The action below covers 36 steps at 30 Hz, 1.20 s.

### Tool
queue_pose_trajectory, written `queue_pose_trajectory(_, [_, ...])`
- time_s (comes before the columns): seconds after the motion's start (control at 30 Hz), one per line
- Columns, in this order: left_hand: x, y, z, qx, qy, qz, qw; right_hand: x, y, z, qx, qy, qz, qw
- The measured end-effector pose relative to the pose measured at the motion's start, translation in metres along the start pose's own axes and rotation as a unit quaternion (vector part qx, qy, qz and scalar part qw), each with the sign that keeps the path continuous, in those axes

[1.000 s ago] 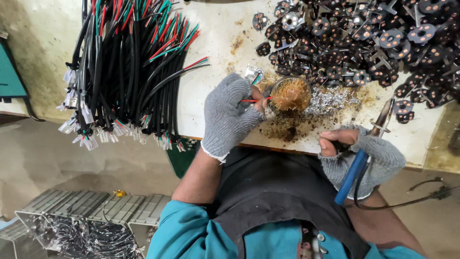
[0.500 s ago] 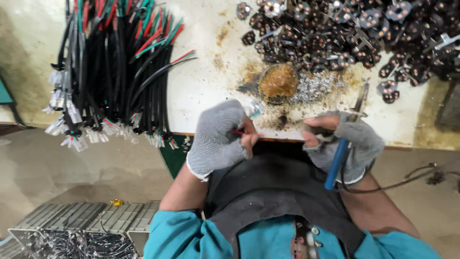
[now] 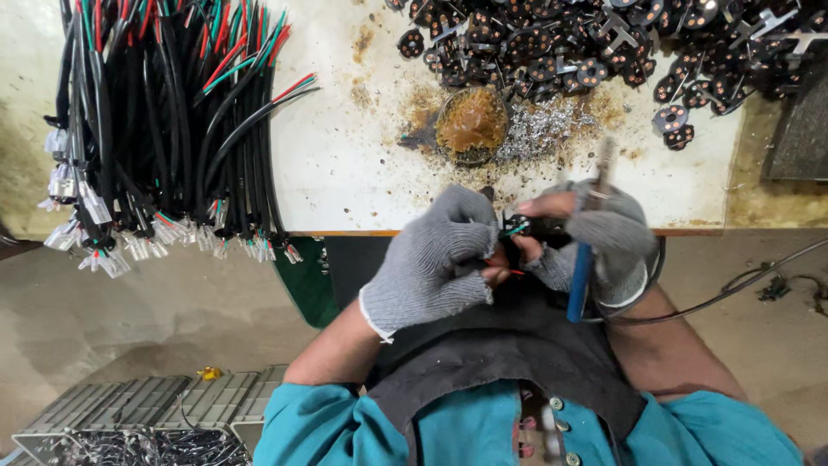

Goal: The person solders wire leads onto small black electrical components at a workbench. They dip stripped wire ends into a rosin pot, hold a wire against a component terminal, and touch it with a soldering iron, repeating the cycle and setting finished assemblies aside.

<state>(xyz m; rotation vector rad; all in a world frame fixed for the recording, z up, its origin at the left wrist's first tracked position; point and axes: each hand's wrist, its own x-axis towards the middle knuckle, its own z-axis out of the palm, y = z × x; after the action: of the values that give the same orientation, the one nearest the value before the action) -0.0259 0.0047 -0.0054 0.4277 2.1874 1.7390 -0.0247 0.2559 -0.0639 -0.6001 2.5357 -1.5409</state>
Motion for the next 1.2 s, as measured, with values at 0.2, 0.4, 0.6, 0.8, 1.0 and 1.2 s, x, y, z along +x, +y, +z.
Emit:
queue_pose_trajectory(0.2, [0.008,-0.019,-0.022,0.08,-0.096,0.011,0.992,0.032,-0.021,0.0,-0.141,-0.081,-0.015,0.987])
queue_pose_trajectory(0.4, [0.011,-0.043,-0.006,0.183,0.033,0.024,0.982,0.04,-0.015,0.012,-0.07,0.023,-0.03,0.997])
queue_pose_trajectory(0.6, [0.017,-0.049,-0.005,0.207,0.065,0.001,0.976,0.045,-0.008,0.011,-0.127,-0.021,-0.002,0.992])
queue_pose_trajectory(0.8, [0.021,-0.051,0.002,0.225,0.075,-0.022,0.971,0.05,-0.005,0.01,-0.122,-0.028,-0.018,0.992])
queue_pose_trajectory(1.0, [0.022,-0.051,0.01,0.24,0.1,-0.034,0.965,0.046,-0.001,0.009,-0.093,-0.018,-0.026,0.995])
queue_pose_trajectory(1.2, [0.021,-0.048,0.013,0.262,0.106,-0.021,0.959,0.044,-0.003,0.01,-0.081,-0.023,-0.029,0.996])
